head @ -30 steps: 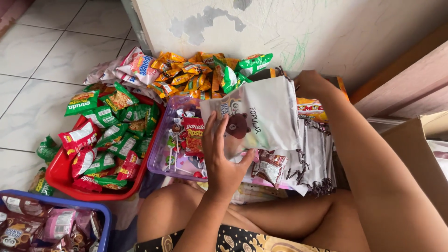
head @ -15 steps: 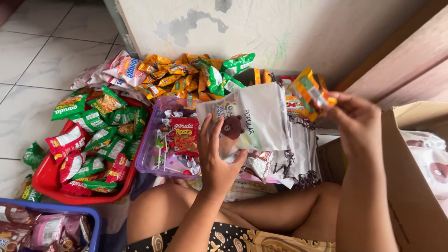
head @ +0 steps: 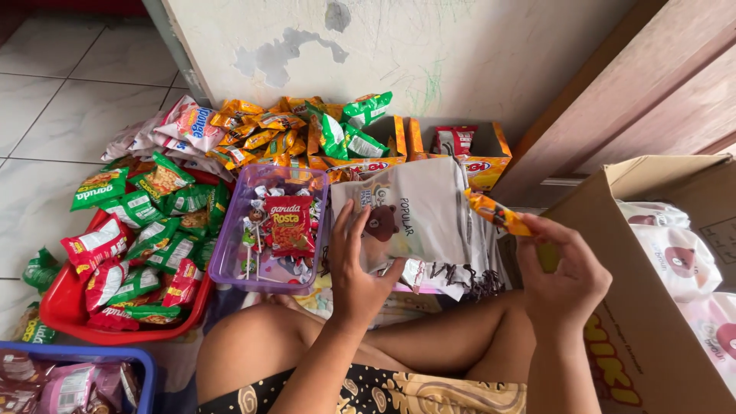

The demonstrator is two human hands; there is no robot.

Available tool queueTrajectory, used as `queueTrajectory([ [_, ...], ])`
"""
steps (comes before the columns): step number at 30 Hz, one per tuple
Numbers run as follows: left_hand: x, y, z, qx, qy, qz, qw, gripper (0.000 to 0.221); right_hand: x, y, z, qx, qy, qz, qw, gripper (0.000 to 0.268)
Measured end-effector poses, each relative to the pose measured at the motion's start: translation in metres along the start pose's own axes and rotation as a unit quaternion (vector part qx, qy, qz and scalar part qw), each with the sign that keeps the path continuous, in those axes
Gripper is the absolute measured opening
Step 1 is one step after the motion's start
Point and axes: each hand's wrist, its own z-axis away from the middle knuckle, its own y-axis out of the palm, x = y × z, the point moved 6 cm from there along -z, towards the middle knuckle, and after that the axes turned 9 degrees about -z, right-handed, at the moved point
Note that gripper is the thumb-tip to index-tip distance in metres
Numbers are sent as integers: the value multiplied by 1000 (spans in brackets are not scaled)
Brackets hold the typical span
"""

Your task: Packing various snack packets into small white plastic bags.

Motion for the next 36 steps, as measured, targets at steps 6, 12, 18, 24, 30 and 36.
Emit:
queueTrajectory([
  [6,1,5,4,3,-25,36,999,78,30,9,1,70,-167,92,979,26],
  [12,5,6,4,-11,-36,48,998,78,28,9,0,92,-164,122,975,16],
  [18,0,16,5,36,-90,52,994,87,1,33,-1,83,-143,104,981,16],
  [24,23,33,19,11,-99,29,995,89,14,65,-4,275,-68,-17,959,7],
  [30,25,59,16,83,-92,2,992,81,-85,45,6,255,129,-95,953,28],
  [36,16,66,16,140,21,-251,958,91,-161,61,40,227,169,-59,957,32],
])
